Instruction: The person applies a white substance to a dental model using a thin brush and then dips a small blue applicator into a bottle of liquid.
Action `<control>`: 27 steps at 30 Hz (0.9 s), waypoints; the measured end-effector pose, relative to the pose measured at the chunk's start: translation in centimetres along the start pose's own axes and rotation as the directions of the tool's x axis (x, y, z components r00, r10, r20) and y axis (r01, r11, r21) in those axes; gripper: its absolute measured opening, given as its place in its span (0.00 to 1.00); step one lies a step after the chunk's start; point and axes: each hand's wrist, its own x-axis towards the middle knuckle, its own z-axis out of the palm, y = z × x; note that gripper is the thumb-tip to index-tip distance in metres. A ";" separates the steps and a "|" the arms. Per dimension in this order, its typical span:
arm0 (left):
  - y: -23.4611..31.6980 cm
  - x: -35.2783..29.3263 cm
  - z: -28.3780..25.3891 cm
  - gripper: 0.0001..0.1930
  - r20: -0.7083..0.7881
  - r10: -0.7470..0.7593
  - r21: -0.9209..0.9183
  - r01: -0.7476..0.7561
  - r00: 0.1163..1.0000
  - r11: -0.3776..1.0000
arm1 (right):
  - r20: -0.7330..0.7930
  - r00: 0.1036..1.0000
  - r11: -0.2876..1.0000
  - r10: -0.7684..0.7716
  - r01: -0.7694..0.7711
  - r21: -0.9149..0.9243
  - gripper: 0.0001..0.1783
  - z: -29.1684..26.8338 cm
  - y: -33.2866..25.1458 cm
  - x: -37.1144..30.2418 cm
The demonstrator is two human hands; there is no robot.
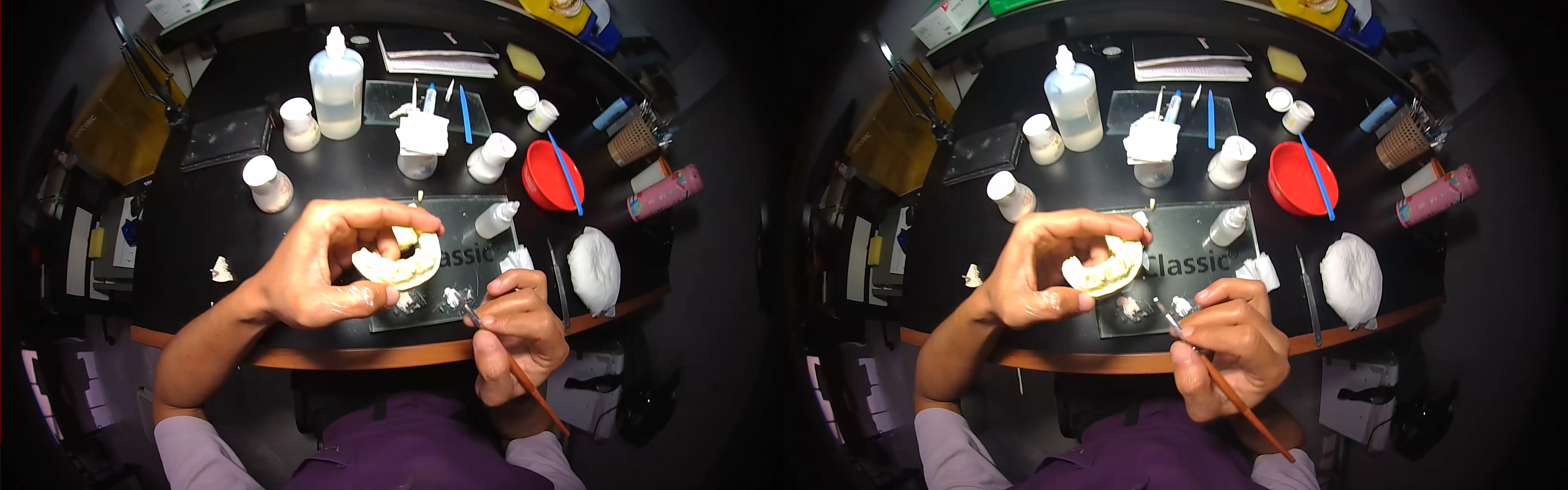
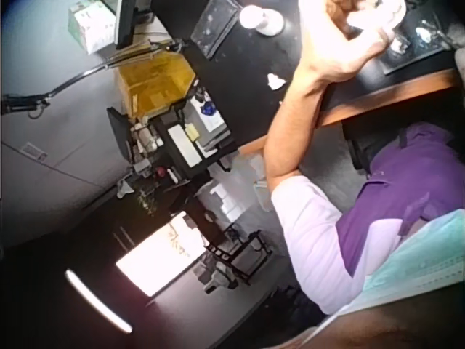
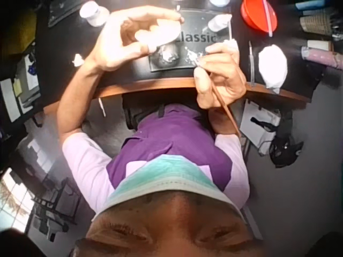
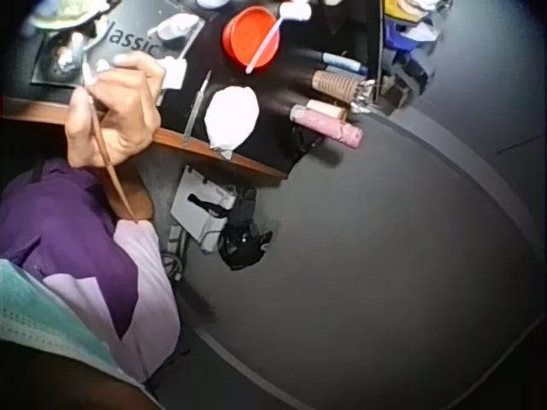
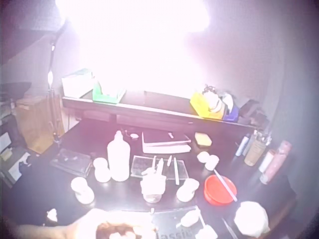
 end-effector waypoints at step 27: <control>-0.4 0.3 0.0 0.34 0.015 0.126 0.043 -0.126 0.992 0.991 | 0.017 0.972 0.969 -0.236 0.236 -0.069 0.17 3.6 0.6 1.1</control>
